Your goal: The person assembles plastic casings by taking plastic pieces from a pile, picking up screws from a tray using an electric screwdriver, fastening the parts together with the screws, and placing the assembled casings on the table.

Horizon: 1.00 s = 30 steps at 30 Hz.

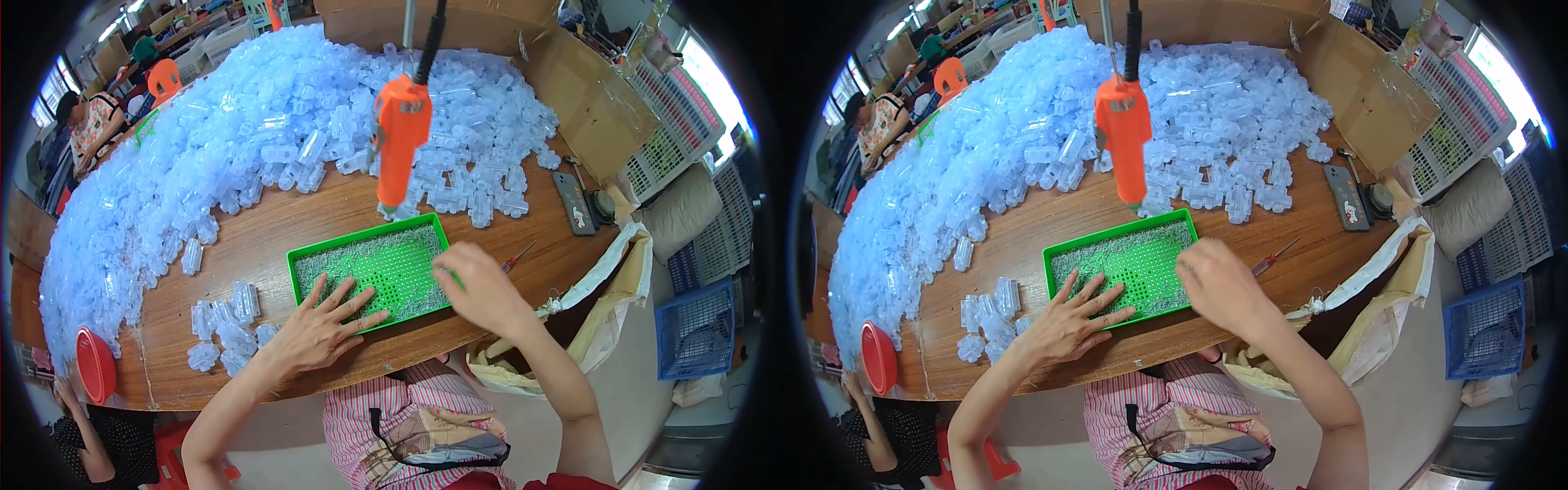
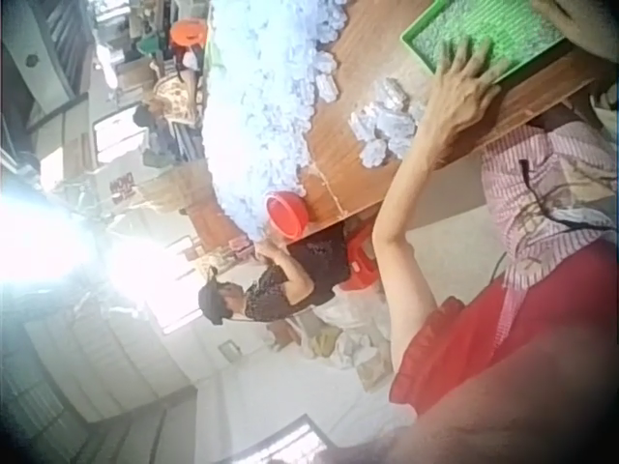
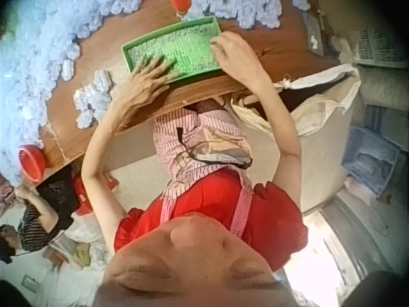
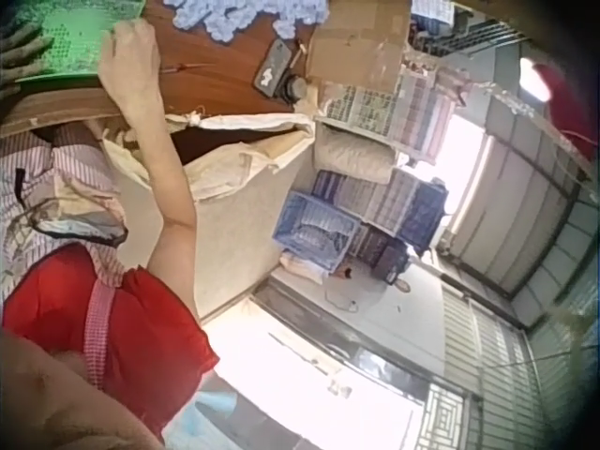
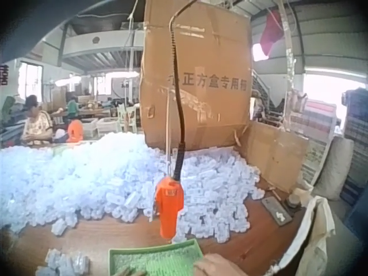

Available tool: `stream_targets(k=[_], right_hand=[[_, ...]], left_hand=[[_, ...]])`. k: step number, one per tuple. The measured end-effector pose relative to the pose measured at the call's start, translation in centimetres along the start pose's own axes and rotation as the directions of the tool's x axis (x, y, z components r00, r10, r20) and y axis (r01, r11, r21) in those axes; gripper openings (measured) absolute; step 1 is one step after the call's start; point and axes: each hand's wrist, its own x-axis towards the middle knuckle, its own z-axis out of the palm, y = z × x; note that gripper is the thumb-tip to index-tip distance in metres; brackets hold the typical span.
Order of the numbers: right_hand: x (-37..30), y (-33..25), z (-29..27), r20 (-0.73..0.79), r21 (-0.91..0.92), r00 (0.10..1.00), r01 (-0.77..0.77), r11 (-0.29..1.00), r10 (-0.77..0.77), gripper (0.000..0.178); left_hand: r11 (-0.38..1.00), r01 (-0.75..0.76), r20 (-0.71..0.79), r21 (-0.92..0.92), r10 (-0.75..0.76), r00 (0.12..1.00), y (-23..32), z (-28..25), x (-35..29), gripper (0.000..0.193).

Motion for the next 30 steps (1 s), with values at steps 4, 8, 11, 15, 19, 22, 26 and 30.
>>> stream_targets(k=[4, 8, 11, 15, 19, 22, 26, 30], right_hand=[[4.9, 3.0, -0.4, -0.255, -0.047, 0.963, -0.098, 0.994, 0.083, 0.017], [9.7, 6.9, 1.0, -0.055, 0.129, 0.994, -0.088, 0.988, 0.096, 0.021], [10.6, 9.2, 3.5, -0.144, 0.38, 0.989, 0.094, 0.92, -0.041, 0.028], [12.5, 10.4, 4.0, 0.072, 0.251, 0.996, -0.065, 0.966, 0.048, 0.033], [12.7, 8.4, 2.4, 0.16, 0.366, 0.987, -0.081, 0.927, 0.023, 0.031], [12.7, 9.2, 2.3, 0.238, 0.505, 0.968, -0.189, 0.842, 0.075, 0.025], [11.3, 8.2, 0.1, 0.227, 0.503, 0.916, -0.402, 0.765, 0.332, 0.016], [8.5, 7.7, -1.9, 0.103, 0.588, 0.893, -0.41, 0.697, 0.438, 0.018]], left_hand=[[0.999, -0.022, -0.001, 0.028, 0.022, 1.0, -0.4, 0.1, 0.0, 0.054], [0.999, -0.006, 0.037, 0.041, 0.004, 0.999, -0.2, -0.1, 0.2, 0.052], [0.998, -0.017, 0.03, 0.054, 0.015, 0.999, -0.5, 0.1, 0.5, 0.051], [0.997, -0.04, -0.014, 0.066, 0.041, 0.999, -1.1, 0.2, 0.6, 0.052], [0.999, -0.038, -0.021, 0.019, 0.038, 0.999, -1.2, 0.2, 0.4, 0.052], [0.998, -0.04, -0.016, 0.041, 0.041, 0.999, -1.1, 0.2, 0.5, 0.053], [0.999, -0.027, -0.019, 0.035, 0.027, 0.999, -1.0, 0.0, 0.4, 0.056], [0.983, 0.008, -0.083, -0.185, -0.024, 0.996, -0.5, -1.3, 0.4, 0.065]])
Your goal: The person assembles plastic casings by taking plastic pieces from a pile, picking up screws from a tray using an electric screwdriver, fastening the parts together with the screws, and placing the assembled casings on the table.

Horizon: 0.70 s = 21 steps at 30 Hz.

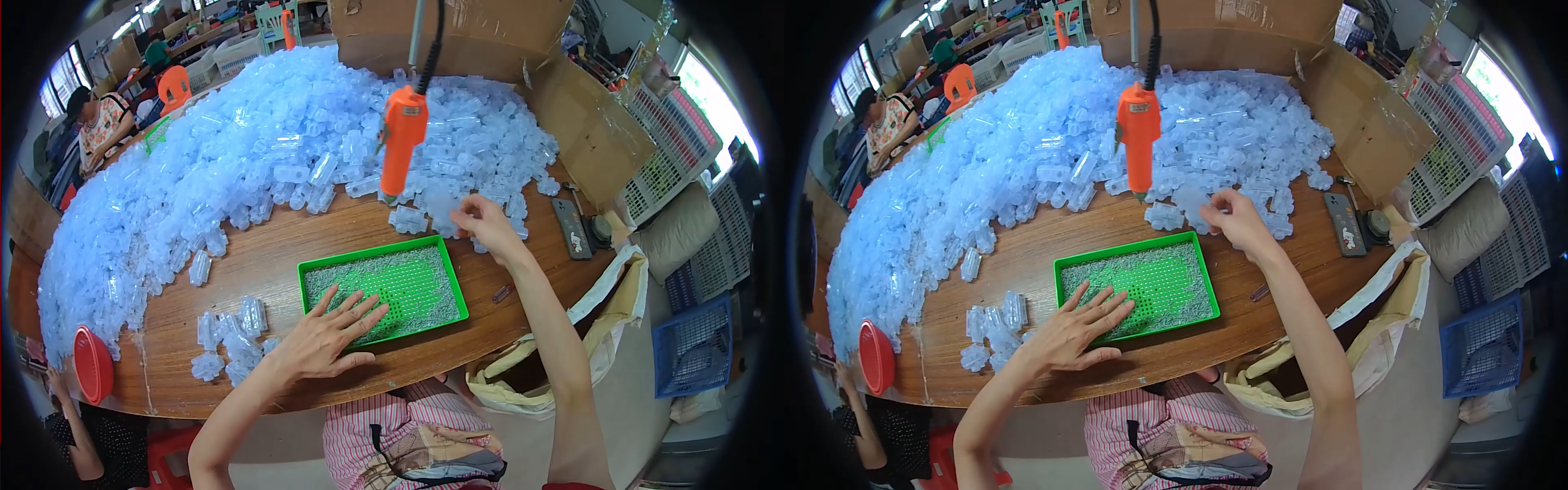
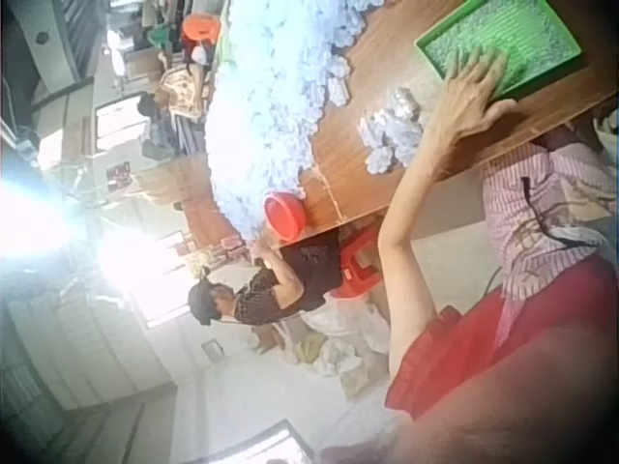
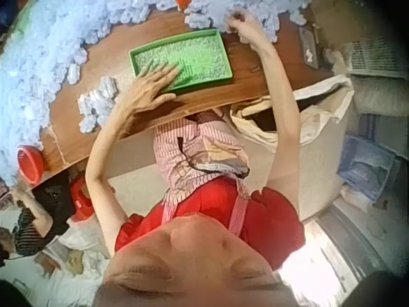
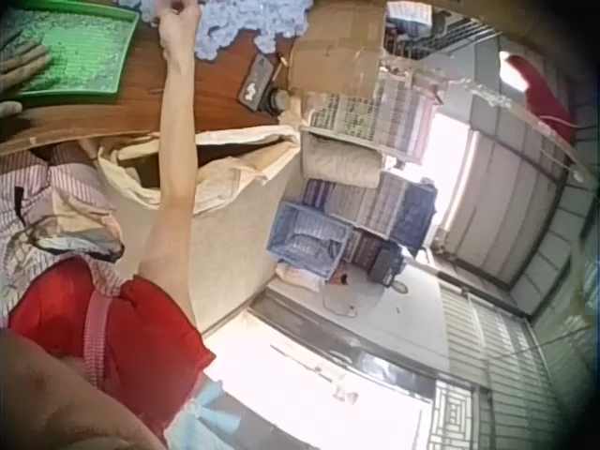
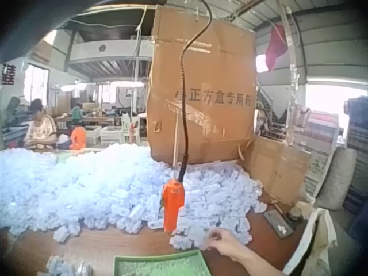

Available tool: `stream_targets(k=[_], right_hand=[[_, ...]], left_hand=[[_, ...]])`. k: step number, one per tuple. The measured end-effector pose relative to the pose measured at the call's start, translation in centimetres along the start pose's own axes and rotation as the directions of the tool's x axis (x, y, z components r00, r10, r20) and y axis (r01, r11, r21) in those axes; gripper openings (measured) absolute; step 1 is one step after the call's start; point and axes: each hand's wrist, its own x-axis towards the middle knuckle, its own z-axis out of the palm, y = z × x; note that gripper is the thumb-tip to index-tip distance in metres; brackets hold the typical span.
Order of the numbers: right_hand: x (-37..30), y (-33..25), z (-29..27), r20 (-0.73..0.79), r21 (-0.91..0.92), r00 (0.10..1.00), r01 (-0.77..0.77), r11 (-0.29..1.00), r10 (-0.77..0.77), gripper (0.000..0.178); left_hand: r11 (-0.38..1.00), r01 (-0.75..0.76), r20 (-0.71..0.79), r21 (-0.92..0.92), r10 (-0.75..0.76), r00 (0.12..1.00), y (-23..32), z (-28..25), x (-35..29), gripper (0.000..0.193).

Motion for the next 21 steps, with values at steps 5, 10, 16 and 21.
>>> stream_targets(k=[5, 10, 16, 21], right_hand=[[-7.2, -3.0, 1.4, 0.183, 0.221, 0.982, -0.006, 0.975, -0.035, 0.016], [-11.9, -4.9, 4.4, 0.451, 0.27, 0.861, 0.121, 0.955, -0.237, 0.023], [-12.2, -4.3, 5.2, 0.485, -0.026, 0.81, 0.39, 0.92, -0.33, 0.017], [-11.3, -4.0, 5.8, 0.184, -0.227, 0.874, 0.482, 0.846, -0.449, 0.037]], left_hand=[[0.585, 0.149, -0.117, -0.797, -0.392, 0.912, 3.3, -0.6, 1.5, 0.046], [-0.532, 0.255, 0.341, -0.807, -0.067, 0.938, 4.6, -2.0, 3.3, 0.067], [-0.598, 0.062, 0.23, -0.799, -0.208, 0.951, 6.6, -0.2, 1.2, 0.045], [-0.49, -0.064, 0.186, -0.87, -0.445, 0.876, 7.5, 1.0, 0.1, 0.042]])
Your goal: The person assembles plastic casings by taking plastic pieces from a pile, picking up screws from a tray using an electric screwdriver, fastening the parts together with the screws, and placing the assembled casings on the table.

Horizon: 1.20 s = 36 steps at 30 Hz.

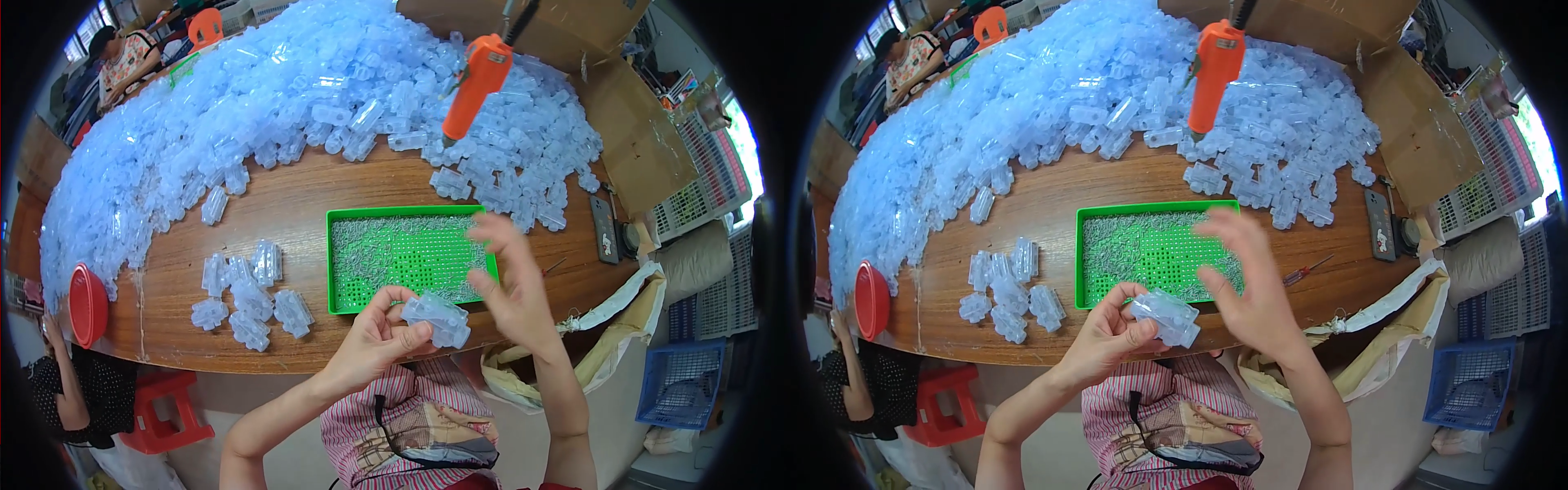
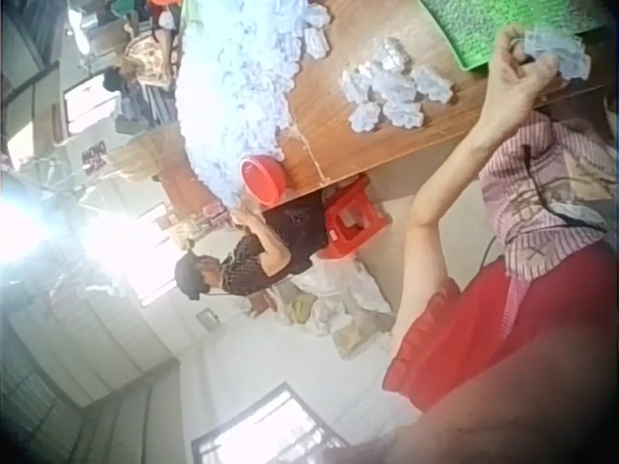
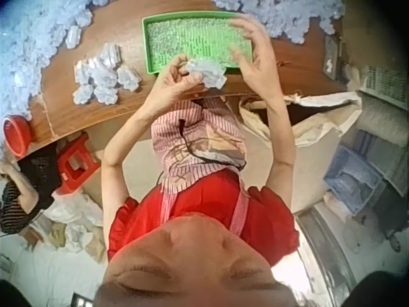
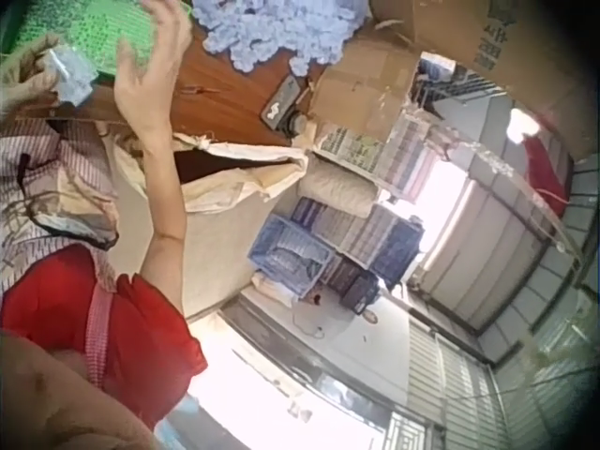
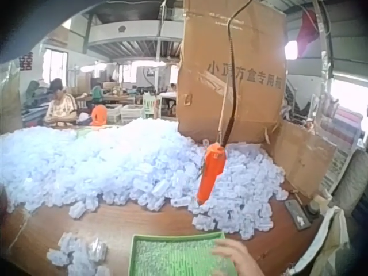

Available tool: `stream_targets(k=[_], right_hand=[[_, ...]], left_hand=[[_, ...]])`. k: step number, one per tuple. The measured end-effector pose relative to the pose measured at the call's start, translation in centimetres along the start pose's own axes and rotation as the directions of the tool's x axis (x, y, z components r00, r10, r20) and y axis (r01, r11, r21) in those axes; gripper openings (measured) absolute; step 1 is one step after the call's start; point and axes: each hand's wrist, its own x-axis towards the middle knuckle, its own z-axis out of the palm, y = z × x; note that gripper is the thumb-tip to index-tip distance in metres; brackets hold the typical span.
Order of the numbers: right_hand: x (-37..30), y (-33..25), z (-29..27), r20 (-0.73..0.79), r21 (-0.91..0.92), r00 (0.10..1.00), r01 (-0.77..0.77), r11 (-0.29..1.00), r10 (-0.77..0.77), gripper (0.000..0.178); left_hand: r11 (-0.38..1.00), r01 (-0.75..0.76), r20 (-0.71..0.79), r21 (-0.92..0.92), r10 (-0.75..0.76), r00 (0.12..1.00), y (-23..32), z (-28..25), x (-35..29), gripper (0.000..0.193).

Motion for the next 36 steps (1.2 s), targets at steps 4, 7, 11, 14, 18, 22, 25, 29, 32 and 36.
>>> stream_targets(k=[4, 7, 11, 14, 18, 22, 25, 29, 32, 36], right_hand=[[3.8, -0.6, -0.8, -0.429, -0.111, 0.903, -0.019, 0.994, -0.031, 0.065], [7.1, -0.3, -1.7, -0.438, 0.31, 0.888, 0.007, 0.951, 0.136, 0.069], [9.0, 1.5, -3.4, -0.16, 0.488, 0.983, -0.002, 0.873, 0.092, 0.062], [9.1, 1.8, -3.5, -0.077, 0.376, 0.992, -0.061, 0.925, 0.097, 0.047], [7.9, -0.1, -1.7, -0.057, 0.438, 0.992, -0.073, 0.896, 0.109, 0.035], [6.0, 1.1, 0.8, -0.073, 0.55, 0.995, -0.022, 0.835, 0.074, 0.035], [4.5, 1.9, 2.3, -0.109, 0.637, 0.986, -0.026, 0.771, 0.123, 0.049], [3.6, 2.8, 4.3, -0.266, 0.623, 0.962, 0.12, 0.773, 0.065, 0.06], [3.5, 3.6, 5.0, -0.294, 0.612, 0.955, 0.162, 0.774, 0.033, 0.062], [3.2, 4.2, 5.2, -0.294, 0.64, 0.953, 0.145, 0.755, 0.066, 0.065]], left_hand=[[0.993, -0.089, -0.049, 0.084, 0.093, 0.994, -1.1, -0.2, -0.6, 0.047], [0.982, -0.14, -0.093, 0.13, 0.153, 0.984, -1.6, 0.1, -0.6, 0.054], [0.98, -0.131, -0.15, 0.147, 0.153, 0.977, -2.6, 0.1, -0.1, 0.048], [0.978, -0.101, -0.164, 0.182, 0.132, 0.978, -3.9, -0.9, 0.1, 0.041], [0.912, -0.102, -0.188, 0.396, 0.19, 0.964, -5.3, -1.4, 0.6, 0.039], [0.856, -0.134, -0.249, 0.5, 0.29, 0.924, -6.0, -1.0, 1.1, 0.038], [0.838, -0.14, -0.238, 0.527, 0.304, 0.923, -5.4, -0.3, 1.4, 0.035], [0.854, -0.159, -0.24, 0.495, 0.31, 0.92, -5.2, -0.3, 1.8, 0.032], [0.764, -0.242, -0.191, 0.598, 0.43, 0.882, -5.8, -0.8, 2.1, 0.032], [0.787, -0.246, -0.209, 0.566, 0.426, 0.88, -6.3, -1.3, 2.3, 0.032]])
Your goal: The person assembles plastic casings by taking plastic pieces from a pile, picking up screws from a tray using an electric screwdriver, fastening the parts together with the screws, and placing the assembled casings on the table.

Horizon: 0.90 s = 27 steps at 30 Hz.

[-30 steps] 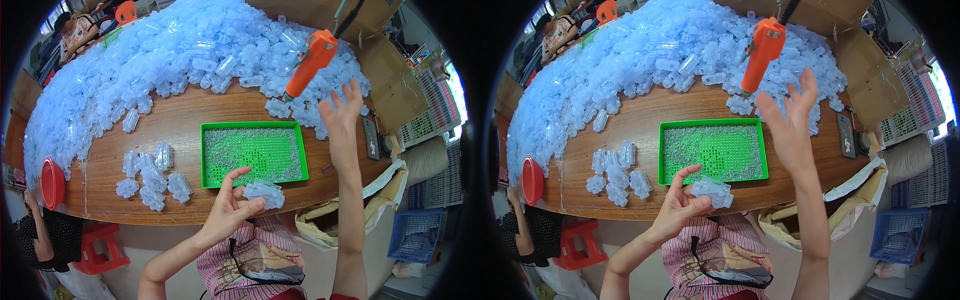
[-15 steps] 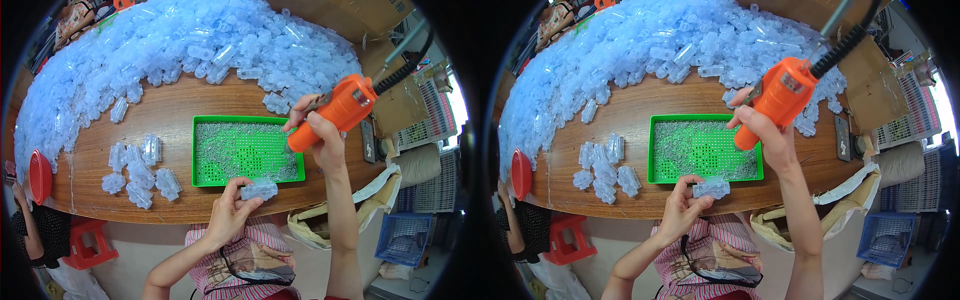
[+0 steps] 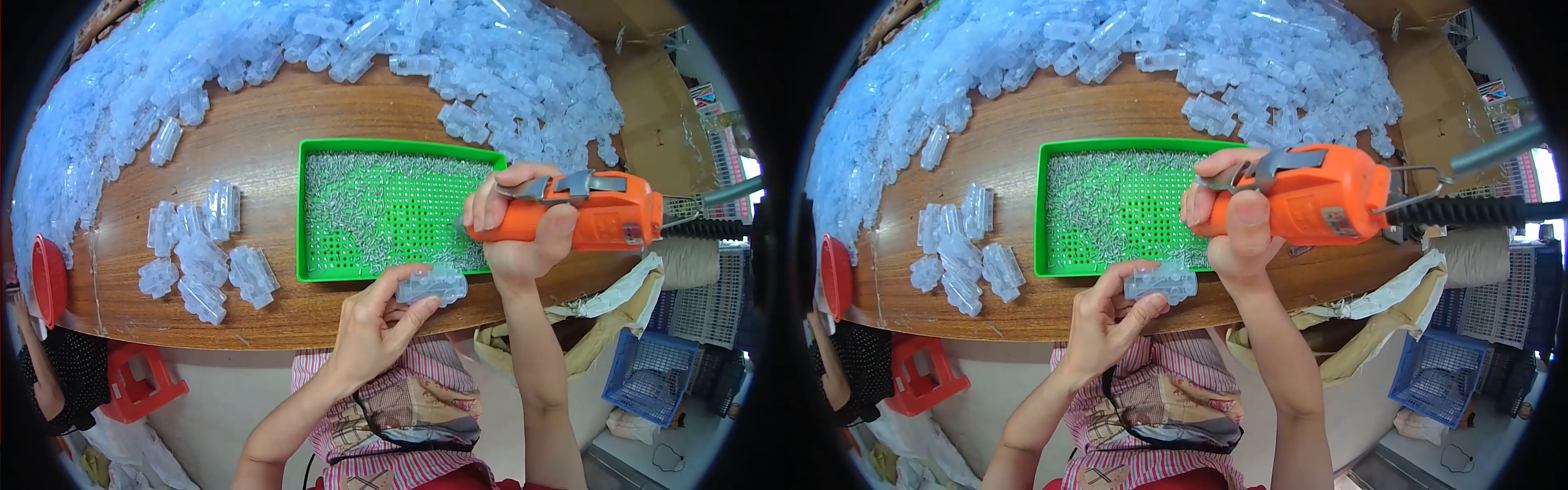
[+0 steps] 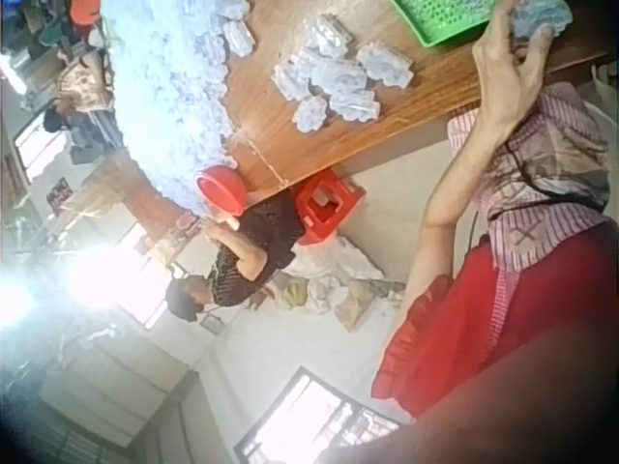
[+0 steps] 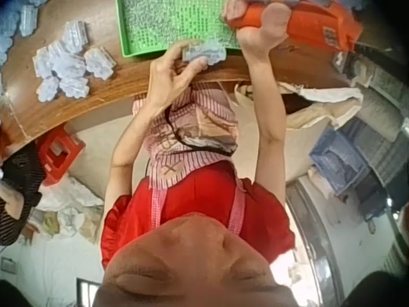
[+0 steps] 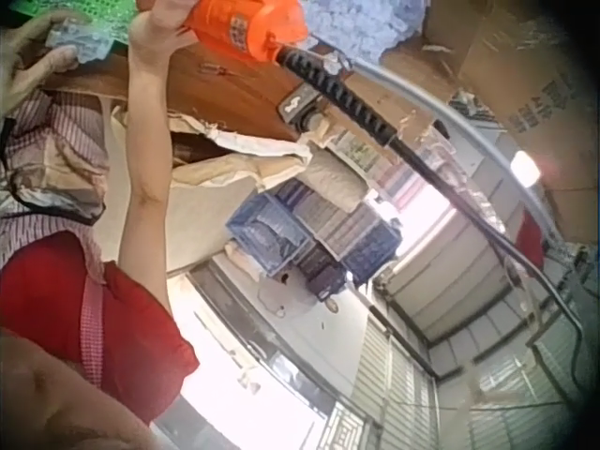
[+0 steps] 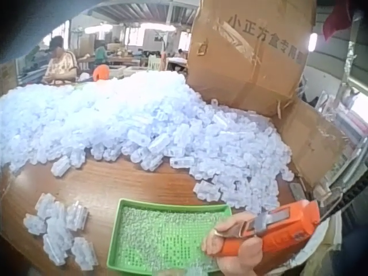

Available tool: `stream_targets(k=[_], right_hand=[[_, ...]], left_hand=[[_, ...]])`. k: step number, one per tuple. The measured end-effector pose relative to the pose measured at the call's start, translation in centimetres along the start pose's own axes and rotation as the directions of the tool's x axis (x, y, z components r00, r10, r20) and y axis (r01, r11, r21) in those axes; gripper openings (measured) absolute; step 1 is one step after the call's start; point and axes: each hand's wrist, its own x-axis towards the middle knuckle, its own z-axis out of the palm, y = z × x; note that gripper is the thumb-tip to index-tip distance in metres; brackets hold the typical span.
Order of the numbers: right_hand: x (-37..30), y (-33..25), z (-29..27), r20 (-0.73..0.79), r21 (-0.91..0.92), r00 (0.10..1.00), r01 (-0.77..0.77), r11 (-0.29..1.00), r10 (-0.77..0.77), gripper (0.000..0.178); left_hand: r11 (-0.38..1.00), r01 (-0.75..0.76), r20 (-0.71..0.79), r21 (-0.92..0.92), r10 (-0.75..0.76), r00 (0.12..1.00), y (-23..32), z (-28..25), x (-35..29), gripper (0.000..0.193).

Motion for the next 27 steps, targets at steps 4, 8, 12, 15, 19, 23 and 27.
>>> stream_targets(k=[4, 8, 12, 15, 19, 23, 27], right_hand=[[0.1, 0.3, -0.2, 0.019, 0.015, 1.0, -0.005, 1.0, 0.005, 0.065], [0.2, 0.4, 0.0, 0.035, -0.015, 0.999, -0.015, 1.0, 0.016, 0.065], [0.2, 0.3, 0.0, 0.041, -0.032, 0.999, -0.019, 0.999, 0.02, 0.065], [0.0, 0.3, 0.1, 0.04, -0.037, 0.999, -0.029, 0.999, 0.03, 0.066], [-0.4, 0.0, -0.2, 0.065, 0.025, 0.997, -0.05, 0.998, 0.049, 0.071], [-0.9, -4.5, -0.1, 0.285, 0.189, 0.953, 0.046, 0.981, -0.1, 0.079], [-3.6, -8.1, 1.8, 0.384, 0.002, 0.91, 0.167, 0.986, -0.155, 0.072]], left_hand=[[1.0, -0.015, 0.006, 0.023, 0.015, 1.0, -0.1, -0.1, 0.2, 0.033], [1.0, 0.011, 0.027, 0.005, -0.011, 1.0, 0.1, -0.2, 0.2, 0.033], [0.999, 0.032, 0.063, 0.015, -0.032, 0.998, 0.5, -0.3, 0.2, 0.034], [1.0, 0.002, 0.041, 0.001, -0.002, 0.999, 0.1, -0.2, 0.1, 0.033], [0.997, -0.075, 0.023, 0.004, 0.075, 0.997, -0.5, -0.3, 0.1, 0.033], [0.998, -0.054, 0.031, 0.014, 0.054, 0.998, -0.1, -0.5, 0.2, 0.032], [0.997, -0.079, 0.018, -0.001, 0.079, 0.997, -0.1, -0.4, 0.2, 0.032]])
